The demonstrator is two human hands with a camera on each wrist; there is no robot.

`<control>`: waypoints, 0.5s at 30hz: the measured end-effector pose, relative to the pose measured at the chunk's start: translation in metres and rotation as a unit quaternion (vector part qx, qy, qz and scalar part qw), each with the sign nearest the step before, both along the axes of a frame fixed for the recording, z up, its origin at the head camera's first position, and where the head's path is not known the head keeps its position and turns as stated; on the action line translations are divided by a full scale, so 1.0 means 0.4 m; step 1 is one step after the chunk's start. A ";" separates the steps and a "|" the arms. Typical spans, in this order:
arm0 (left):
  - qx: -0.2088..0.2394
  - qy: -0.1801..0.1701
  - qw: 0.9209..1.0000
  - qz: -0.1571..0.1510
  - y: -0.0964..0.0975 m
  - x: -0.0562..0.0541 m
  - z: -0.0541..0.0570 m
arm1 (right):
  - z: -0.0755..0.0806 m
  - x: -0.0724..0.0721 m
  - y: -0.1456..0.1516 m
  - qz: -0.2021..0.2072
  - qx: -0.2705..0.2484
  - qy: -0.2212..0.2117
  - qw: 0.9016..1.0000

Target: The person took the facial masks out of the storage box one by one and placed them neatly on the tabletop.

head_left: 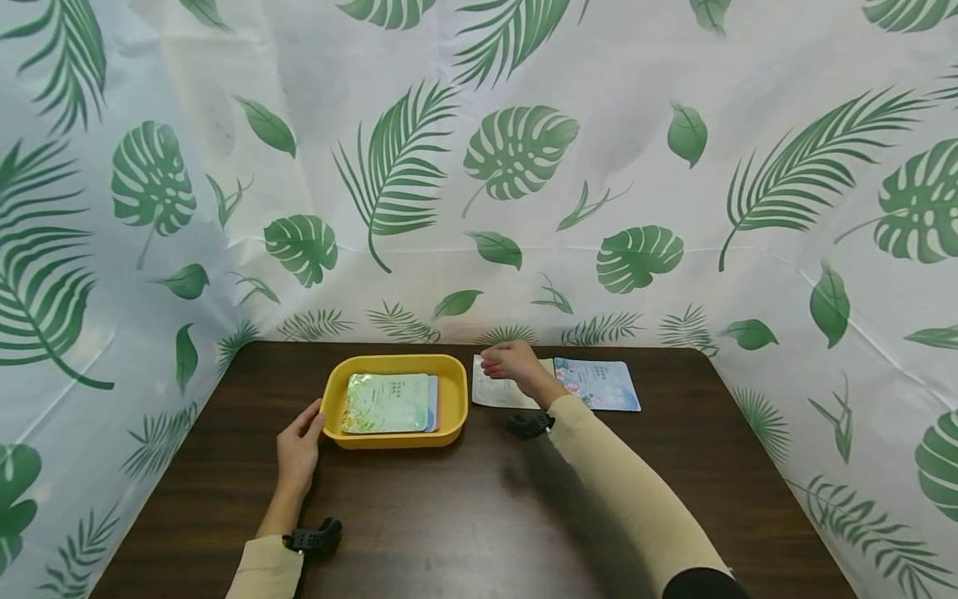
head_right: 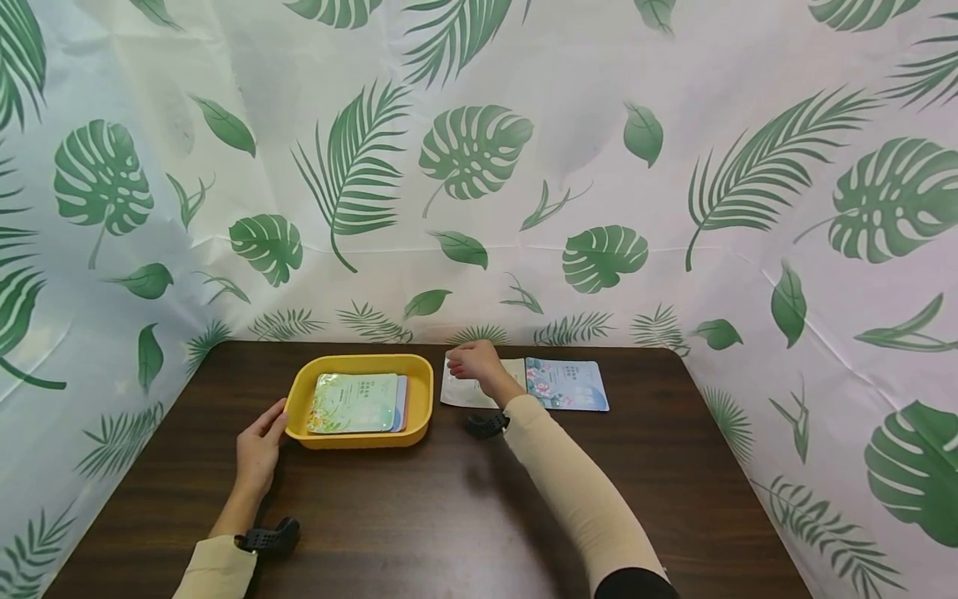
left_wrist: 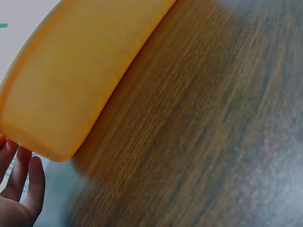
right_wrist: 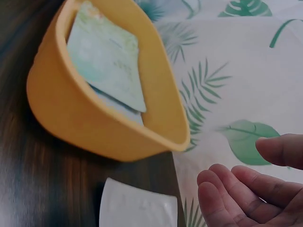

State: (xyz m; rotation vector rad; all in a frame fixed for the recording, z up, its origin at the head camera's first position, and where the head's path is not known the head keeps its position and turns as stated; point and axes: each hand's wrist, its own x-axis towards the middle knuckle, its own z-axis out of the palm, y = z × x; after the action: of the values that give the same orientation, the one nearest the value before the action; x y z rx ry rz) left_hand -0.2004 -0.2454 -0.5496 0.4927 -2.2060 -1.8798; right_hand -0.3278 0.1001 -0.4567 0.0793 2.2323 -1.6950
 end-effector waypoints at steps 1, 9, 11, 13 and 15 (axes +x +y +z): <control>-0.001 -0.001 1.000 -0.001 0.000 0.000 0.000 | 0.000 -0.001 -0.008 0.003 0.001 -0.001 1.000; -0.002 0.003 1.000 -0.001 -0.003 -0.003 -0.002 | 0.002 -0.004 -0.067 0.027 0.011 -0.008 1.000; -0.003 0.002 1.000 -0.002 -0.003 -0.004 -0.002 | 0.000 -0.005 -0.081 0.022 0.011 -0.008 1.000; -0.005 0.000 1.000 -0.002 -0.002 -0.003 -0.001 | -0.005 -0.005 -0.094 0.015 0.014 -0.003 1.000; -0.005 0.000 1.000 -0.002 -0.002 -0.002 -0.001 | -0.011 -0.003 -0.108 0.009 0.011 0.000 1.000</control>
State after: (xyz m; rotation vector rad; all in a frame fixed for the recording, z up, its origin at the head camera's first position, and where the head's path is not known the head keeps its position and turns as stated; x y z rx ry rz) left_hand -0.2011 -0.2460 -0.5499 0.4865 -2.2180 -1.8704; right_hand -0.3290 0.0570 -0.4609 0.0646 2.2466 -1.6607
